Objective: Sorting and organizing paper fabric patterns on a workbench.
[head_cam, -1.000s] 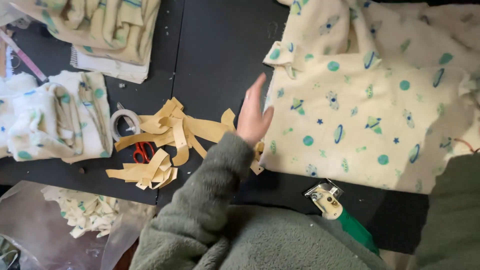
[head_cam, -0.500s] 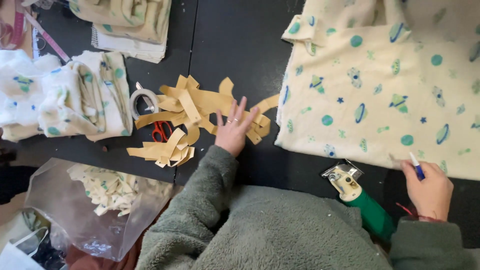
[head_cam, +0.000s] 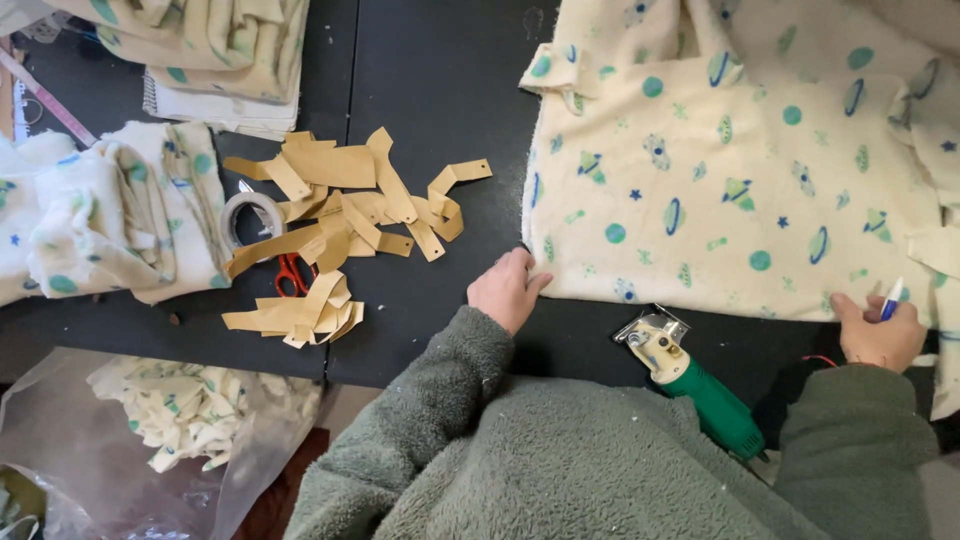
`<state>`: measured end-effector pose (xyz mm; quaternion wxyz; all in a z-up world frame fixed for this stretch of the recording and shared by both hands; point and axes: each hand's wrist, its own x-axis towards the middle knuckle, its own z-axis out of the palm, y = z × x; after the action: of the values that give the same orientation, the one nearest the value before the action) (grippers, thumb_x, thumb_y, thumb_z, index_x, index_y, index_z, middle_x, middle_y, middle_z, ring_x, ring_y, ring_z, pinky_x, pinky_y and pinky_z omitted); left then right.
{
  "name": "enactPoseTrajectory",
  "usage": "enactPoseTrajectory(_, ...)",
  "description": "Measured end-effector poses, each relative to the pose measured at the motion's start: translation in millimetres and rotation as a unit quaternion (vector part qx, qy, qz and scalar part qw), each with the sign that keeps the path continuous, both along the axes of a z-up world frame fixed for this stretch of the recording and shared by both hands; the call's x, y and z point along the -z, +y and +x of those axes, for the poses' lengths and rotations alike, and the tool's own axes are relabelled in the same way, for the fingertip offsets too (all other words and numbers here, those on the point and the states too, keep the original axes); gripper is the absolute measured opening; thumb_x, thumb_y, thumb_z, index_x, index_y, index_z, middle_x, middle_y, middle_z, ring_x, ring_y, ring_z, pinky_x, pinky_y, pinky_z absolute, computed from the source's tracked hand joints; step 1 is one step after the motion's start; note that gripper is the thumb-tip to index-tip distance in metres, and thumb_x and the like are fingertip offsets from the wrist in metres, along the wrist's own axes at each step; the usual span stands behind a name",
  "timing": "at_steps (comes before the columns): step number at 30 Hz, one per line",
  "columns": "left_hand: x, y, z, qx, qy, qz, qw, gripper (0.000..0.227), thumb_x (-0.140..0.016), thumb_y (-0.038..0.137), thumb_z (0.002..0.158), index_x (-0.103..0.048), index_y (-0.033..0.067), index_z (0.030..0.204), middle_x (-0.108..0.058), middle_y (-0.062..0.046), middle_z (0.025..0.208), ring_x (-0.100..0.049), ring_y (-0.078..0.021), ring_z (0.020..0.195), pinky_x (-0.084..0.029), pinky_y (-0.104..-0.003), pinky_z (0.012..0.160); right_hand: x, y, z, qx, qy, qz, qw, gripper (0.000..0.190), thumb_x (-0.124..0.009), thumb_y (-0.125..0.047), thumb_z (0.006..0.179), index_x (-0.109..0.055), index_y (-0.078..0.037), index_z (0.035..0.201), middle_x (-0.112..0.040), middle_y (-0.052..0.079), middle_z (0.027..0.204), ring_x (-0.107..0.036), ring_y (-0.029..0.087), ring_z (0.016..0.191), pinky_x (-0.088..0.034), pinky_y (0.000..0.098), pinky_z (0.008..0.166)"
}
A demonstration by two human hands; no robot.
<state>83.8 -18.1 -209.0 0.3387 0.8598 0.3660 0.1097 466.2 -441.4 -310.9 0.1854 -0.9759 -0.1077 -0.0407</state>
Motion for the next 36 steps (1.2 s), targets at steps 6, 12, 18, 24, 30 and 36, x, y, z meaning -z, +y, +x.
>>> enactPoseTrajectory(6, 28, -9, -35, 0.015, -0.019, -0.143, 0.989, 0.024, -0.072, 0.031, 0.095, -0.064, 0.0087, 0.093, -0.064, -0.008, 0.086, -0.067, -0.0250, 0.079, -0.055, -0.037, 0.071, 35, -67, 4, 0.056, 0.025, 0.005, 0.998, 0.040, -0.085, -0.025, 0.096, -0.069, 0.007, 0.113, -0.072, 0.021, 0.101, -0.070, 0.029, 0.087, -0.055, 0.0424, 0.076)
enactPoseTrajectory(12, 77, -33, -60, -0.075, -0.124, -0.493, 0.858, 0.024, -0.074, 0.027, 0.096, -0.057, 0.0106, 0.091, -0.066, 0.000, 0.092, -0.063, -0.0101, 0.082, -0.053, -0.028, 0.070, -18, -16, -27, 0.177, 0.104, 0.186, 0.961, 0.037, -0.081, -0.026, 0.100, -0.065, 0.000, 0.120, -0.072, 0.009, 0.098, -0.064, 0.016, 0.074, -0.048, 0.0297, 0.060)
enactPoseTrajectory(18, 17, -1, -39, -0.110, -0.074, -0.628, 0.767, 0.025, -0.074, 0.026, 0.090, -0.053, 0.0146, 0.083, -0.074, 0.001, 0.090, -0.071, -0.0072, 0.084, -0.059, -0.025, 0.070, 20, -37, 43, 0.161, 0.306, 0.220, 0.912, 0.033, -0.068, -0.032, 0.105, -0.064, -0.007, 0.127, -0.070, -0.002, 0.109, -0.048, 0.004, 0.061, -0.045, 0.0195, 0.052)
enactPoseTrajectory(24, 7, -12, -46, -0.065, -0.233, -0.643, 0.727, 0.024, -0.080, 0.014, 0.096, -0.057, 0.0098, 0.091, -0.071, -0.008, 0.094, -0.069, -0.0150, 0.085, -0.054, -0.027, 0.076, 6, -36, 34, 0.192, 0.392, 0.295, 0.850, 0.029, -0.060, -0.048, 0.111, -0.058, -0.021, 0.120, -0.059, -0.009, 0.104, -0.031, 0.004, 0.059, -0.021, 0.0180, 0.041)
enactPoseTrajectory(30, -35, -8, -56, -0.066, -0.199, -0.838, 0.504, 0.049, -0.072, 0.013, 0.087, -0.056, 0.0080, 0.133, -0.068, -0.003, 0.123, -0.066, -0.0142, 0.110, -0.053, -0.039, 0.103, -10, -48, 7, 0.212, 0.480, 0.443, 0.727, 0.025, -0.060, -0.045, 0.112, -0.054, -0.021, 0.119, -0.054, -0.010, 0.094, -0.035, 0.002, 0.061, -0.025, 0.0183, 0.045)
enactPoseTrajectory(36, -24, 22, -28, 0.020, -0.208, -0.826, 0.523, 0.058, -0.067, 0.015, 0.096, -0.045, 0.0035, 0.148, -0.061, -0.007, 0.141, -0.061, -0.0189, 0.127, -0.047, -0.045, 0.115, 35, -98, 102, 0.278, 0.453, 0.619, 0.578, 0.031, -0.068, -0.046, 0.111, -0.059, -0.018, 0.121, -0.054, -0.009, 0.083, -0.042, 0.005, 0.061, -0.040, 0.0216, 0.057)
